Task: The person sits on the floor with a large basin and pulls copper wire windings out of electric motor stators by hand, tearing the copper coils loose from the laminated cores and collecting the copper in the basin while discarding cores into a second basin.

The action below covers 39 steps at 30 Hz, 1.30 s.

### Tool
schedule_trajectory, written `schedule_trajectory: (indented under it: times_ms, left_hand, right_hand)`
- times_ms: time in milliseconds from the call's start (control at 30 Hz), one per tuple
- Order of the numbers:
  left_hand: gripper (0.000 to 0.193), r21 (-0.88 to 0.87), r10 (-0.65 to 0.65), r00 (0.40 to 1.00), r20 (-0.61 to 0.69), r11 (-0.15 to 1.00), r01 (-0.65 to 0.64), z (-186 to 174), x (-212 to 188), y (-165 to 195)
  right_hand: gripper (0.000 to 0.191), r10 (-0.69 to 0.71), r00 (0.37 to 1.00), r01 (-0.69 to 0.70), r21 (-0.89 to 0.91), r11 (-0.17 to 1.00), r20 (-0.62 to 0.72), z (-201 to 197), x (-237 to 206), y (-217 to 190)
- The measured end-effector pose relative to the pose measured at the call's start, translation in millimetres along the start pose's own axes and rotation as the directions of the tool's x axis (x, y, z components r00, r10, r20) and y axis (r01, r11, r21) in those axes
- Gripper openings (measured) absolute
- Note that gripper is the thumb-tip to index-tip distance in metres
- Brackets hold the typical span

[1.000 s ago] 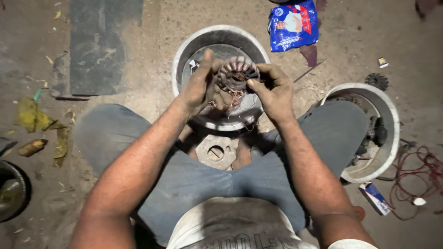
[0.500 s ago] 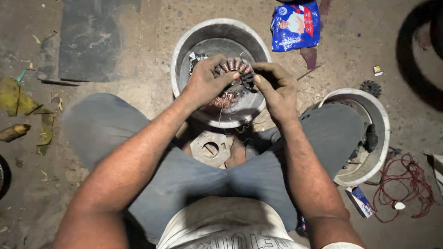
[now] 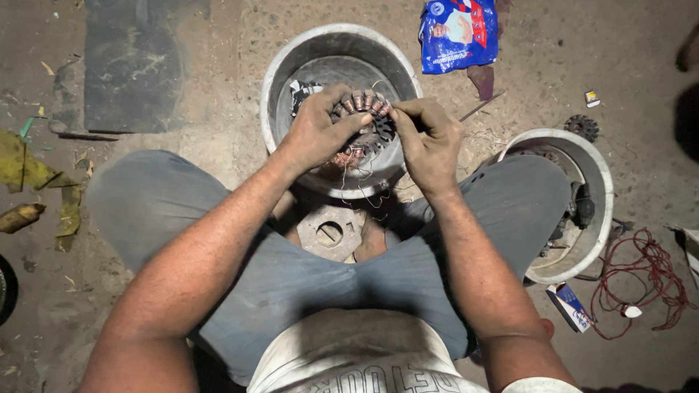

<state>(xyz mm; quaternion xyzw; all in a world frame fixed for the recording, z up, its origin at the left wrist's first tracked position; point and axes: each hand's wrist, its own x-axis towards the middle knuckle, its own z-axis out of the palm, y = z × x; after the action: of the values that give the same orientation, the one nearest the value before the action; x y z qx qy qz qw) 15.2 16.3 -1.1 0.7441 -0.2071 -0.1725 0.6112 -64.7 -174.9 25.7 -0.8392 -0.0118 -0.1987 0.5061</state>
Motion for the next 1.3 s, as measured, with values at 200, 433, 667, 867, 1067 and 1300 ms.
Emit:
schedule_trajectory:
  times_ms: [200, 433, 667, 867, 1067, 1300]
  left_hand:
    - [0.027, -0.055, 0.02, 1.0, 0.0, 0.998, -0.02, -1, -2, -5]
    - [0.037, -0.074, 0.168, 0.985, -0.048, 0.982, -0.171, 4, -3, -12]
    - [0.027, -0.068, 0.15, 0.986, -0.066, 0.986, -0.155, 2, -3, -8]
    - [0.023, -0.132, 0.186, 0.98, -0.072, 0.972, -0.194, -4, -2, -9]
    - [0.023, -0.095, 0.177, 0.982, -0.058, 0.979, -0.182, -2, -7, -5]
    - [0.025, -0.108, 0.186, 0.98, -0.074, 0.975, -0.194, 3, -9, -1]
  right_hand:
    - [0.017, -0.091, 0.996, 0.091, 0.0, 0.996, 0.008, -2, 9, -24]
    - [0.016, -0.205, 0.968, 0.224, -0.132, 0.966, 0.143, -5, 10, -34]
    - [0.021, -0.261, 0.958, 0.267, -0.042, 0.963, 0.12, -8, 8, -33]
    - [0.02, 0.001, 0.995, -0.019, 0.186, 0.982, 0.096, -10, 3, -21]
    - [0.011, -0.046, 0.996, 0.033, 0.164, 0.986, 0.073, -9, 4, -9]
    - [0.006, 0.024, 1.0, -0.025, -0.027, 0.999, -0.016, -4, -2, 0]
